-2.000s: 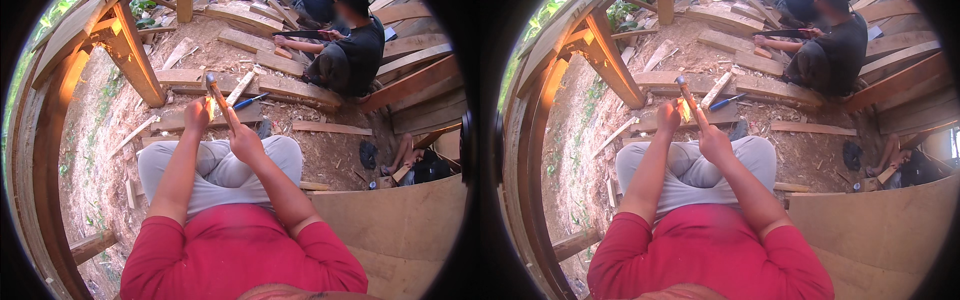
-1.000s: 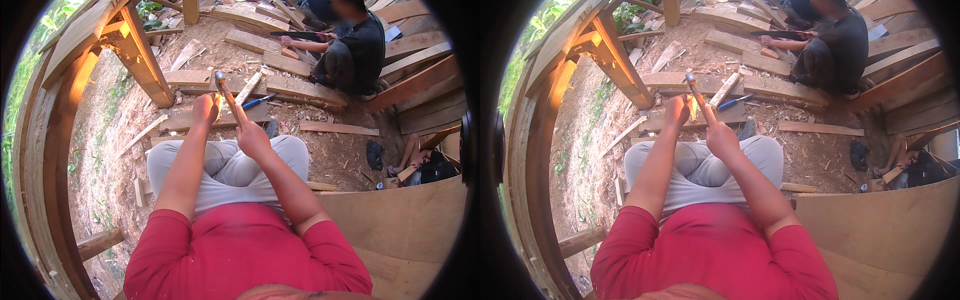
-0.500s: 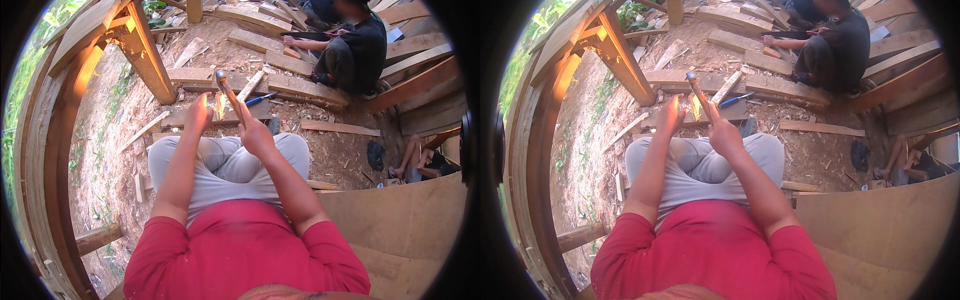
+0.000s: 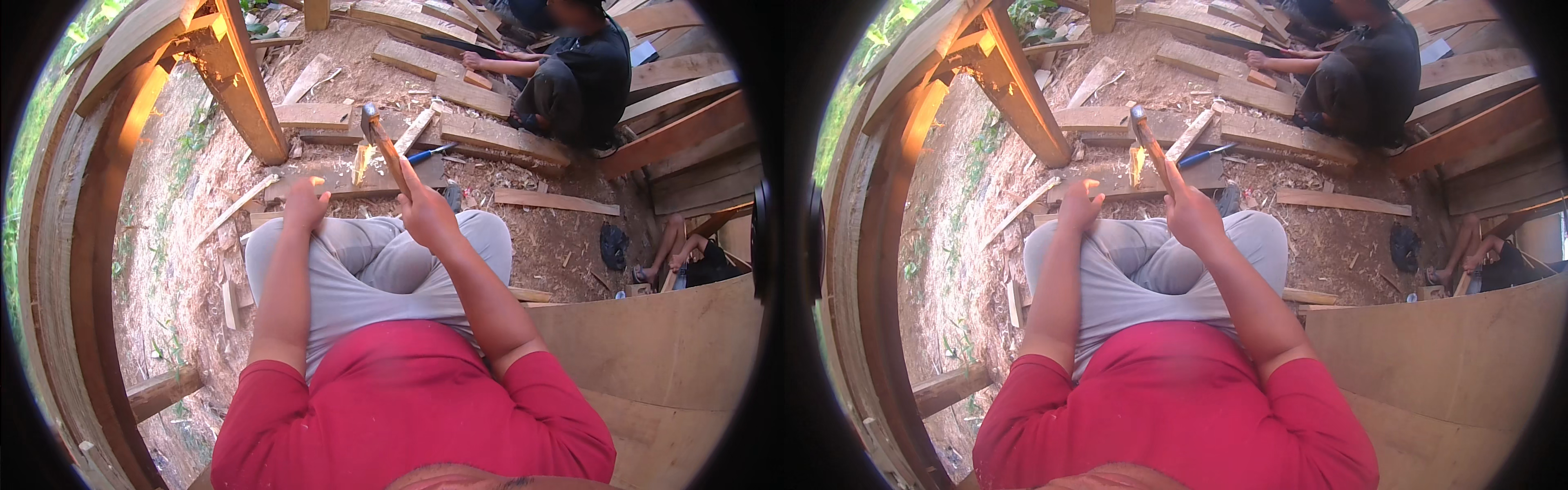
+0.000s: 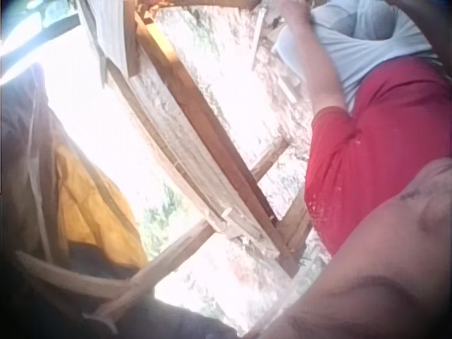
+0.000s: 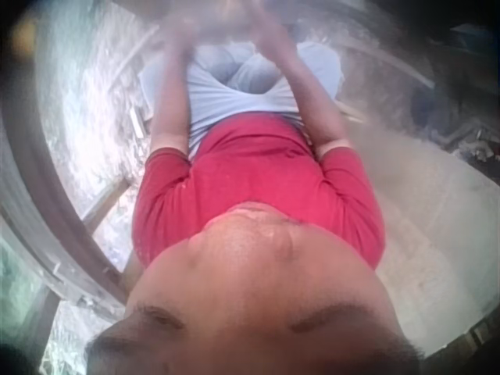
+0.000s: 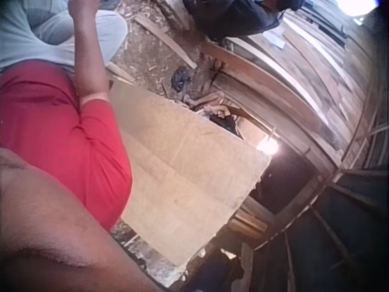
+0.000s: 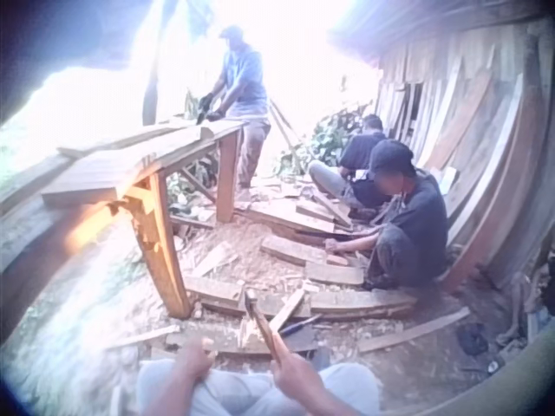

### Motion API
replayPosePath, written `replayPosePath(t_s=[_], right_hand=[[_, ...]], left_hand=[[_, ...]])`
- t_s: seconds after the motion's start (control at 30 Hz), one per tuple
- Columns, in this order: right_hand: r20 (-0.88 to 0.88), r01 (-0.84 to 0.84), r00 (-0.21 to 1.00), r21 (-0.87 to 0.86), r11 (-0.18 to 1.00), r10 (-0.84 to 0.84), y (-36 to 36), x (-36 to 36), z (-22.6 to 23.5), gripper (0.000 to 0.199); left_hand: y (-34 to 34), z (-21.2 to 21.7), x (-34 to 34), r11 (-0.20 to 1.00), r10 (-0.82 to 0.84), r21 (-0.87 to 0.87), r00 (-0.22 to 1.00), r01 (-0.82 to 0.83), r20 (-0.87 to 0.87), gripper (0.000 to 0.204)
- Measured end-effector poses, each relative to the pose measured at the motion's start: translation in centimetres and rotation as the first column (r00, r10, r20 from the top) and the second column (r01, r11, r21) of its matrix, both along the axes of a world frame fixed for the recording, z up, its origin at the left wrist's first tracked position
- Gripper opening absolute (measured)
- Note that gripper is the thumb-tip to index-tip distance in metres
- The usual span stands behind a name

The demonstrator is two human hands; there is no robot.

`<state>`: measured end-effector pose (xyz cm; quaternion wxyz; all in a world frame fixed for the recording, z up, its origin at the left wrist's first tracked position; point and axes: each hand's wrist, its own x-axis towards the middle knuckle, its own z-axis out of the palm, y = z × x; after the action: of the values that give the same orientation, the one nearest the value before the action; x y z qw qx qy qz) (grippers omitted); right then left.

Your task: The person sits on the floor and uses a hammer to drive a small wooden peg into a larger piece of wood, then checks the fit and hammers it further.

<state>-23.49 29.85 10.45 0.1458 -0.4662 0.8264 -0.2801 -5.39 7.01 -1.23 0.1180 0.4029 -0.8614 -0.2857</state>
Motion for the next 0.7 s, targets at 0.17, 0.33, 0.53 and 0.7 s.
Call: replayPosePath(t_s=[0.17, 0.33, 0.53, 0.7], right_hand=[[-0.014, 0.041, 0.999, -0.129, 0.991, -0.043, 1.0, 0.5, 0.1, 0.078], [0.056, -0.142, 0.99, 0.362, 0.921, 0.13, 1.8, -0.8, -8.3, 0.076], [0.101, -0.011, 0.995, 0.138, 0.99, -0.003, 1.2, 1.5, -2.9, 0.075], [0.161, 0.07, 0.984, 0.027, 0.997, -0.073, 2.1, -0.5, -2.7, 0.076]], left_hand=[[0.4, 0.7, -0.5, 0.993, 0.036, 0.117, 0.999, -0.033, -0.028, 0.04], [-0.6, -0.5, -0.5, 0.998, -0.016, 0.064, 0.999, 0.019, -0.042, 0.04], [-0.1, -0.7, -1.2, 0.999, -0.035, 0.025, 0.994, 0.033, 0.1, 0.043], [-1.2, -0.6, -6.2, 0.975, -0.218, 0.118, 0.919, 0.189, 0.328, 0.048]])
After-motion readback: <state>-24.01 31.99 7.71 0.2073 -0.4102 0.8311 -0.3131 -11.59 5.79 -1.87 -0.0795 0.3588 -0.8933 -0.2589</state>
